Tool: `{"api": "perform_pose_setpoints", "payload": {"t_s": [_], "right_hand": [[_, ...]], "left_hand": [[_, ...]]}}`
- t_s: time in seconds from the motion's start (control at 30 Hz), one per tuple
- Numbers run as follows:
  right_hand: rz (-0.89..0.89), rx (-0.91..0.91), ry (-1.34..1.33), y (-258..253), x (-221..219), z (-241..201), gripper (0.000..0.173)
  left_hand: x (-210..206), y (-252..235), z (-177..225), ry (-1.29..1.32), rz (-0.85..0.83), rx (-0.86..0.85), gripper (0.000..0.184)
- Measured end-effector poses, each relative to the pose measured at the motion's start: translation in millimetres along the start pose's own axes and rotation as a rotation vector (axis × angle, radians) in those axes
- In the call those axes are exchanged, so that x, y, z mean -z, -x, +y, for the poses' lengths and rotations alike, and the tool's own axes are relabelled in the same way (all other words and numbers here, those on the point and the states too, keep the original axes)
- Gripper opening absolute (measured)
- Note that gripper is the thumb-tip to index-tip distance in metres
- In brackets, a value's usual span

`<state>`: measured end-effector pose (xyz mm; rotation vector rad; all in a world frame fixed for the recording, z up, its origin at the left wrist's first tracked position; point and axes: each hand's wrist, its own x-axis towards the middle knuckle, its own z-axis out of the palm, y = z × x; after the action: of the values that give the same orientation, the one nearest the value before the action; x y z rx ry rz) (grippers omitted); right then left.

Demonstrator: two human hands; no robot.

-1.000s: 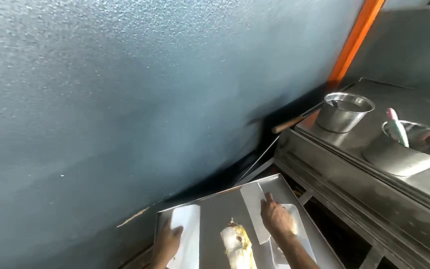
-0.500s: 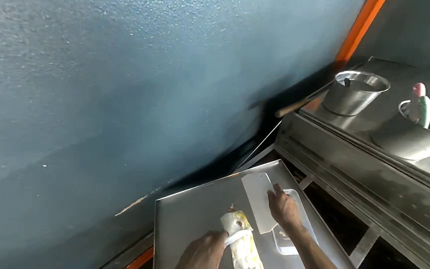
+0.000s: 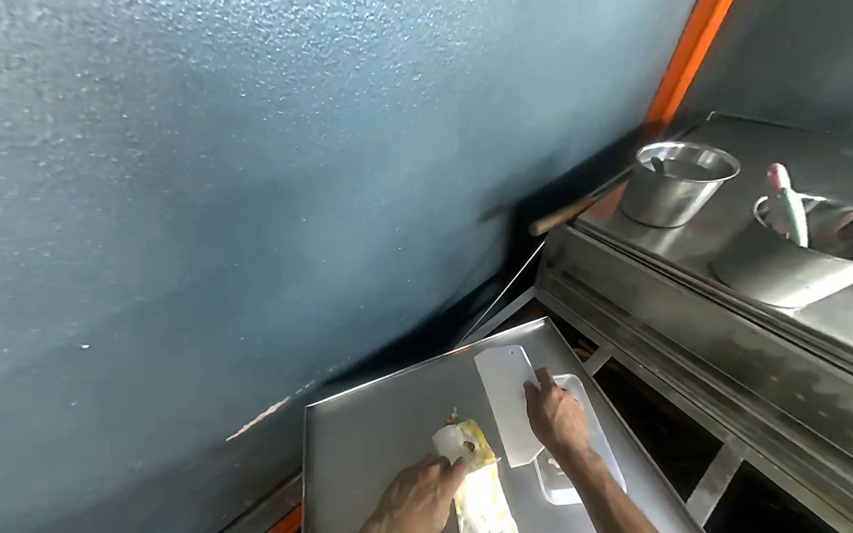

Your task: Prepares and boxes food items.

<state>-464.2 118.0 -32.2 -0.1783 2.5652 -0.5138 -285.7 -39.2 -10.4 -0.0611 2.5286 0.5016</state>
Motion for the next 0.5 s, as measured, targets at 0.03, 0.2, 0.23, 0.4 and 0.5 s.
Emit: {"api": "perform_pose_setpoints", "payload": {"t_s": [0.03, 0.2, 0.23, 0.4, 0.5], "right_hand": [[-0.005, -0.006, 0.002, 0.5, -0.1, -1.1, 0.042], [-0.007, 0.004, 0.032, -0.4, -2.9, -8.1, 0.043], [-0.015, 0.007, 0.05, -0.3, -3.5, -9.5, 0.043], [-0.046, 0.013, 0.08, -0.1, -3.1, -21.9, 0.043], [-0.044, 0.011, 0.087, -4.9, -3.6, -23.6, 0.044]], "left_hand": [[-0.4, 0.1, 4.3, -0.004, -0.033, -0.007, 0.035], [-30.8, 11.0, 16.8, -0.036, 0.016, -0.143, 0.03], [-33.7, 11.7, 15.6, -0.05, 0.019, -0.163, 0.03], [-33.8, 20.4, -1.7, 0.016, 0.361, -0.044, 0.025], [-2.5, 28.7, -14.5, 0.325, 0.372, 0.469, 0.047]]}}
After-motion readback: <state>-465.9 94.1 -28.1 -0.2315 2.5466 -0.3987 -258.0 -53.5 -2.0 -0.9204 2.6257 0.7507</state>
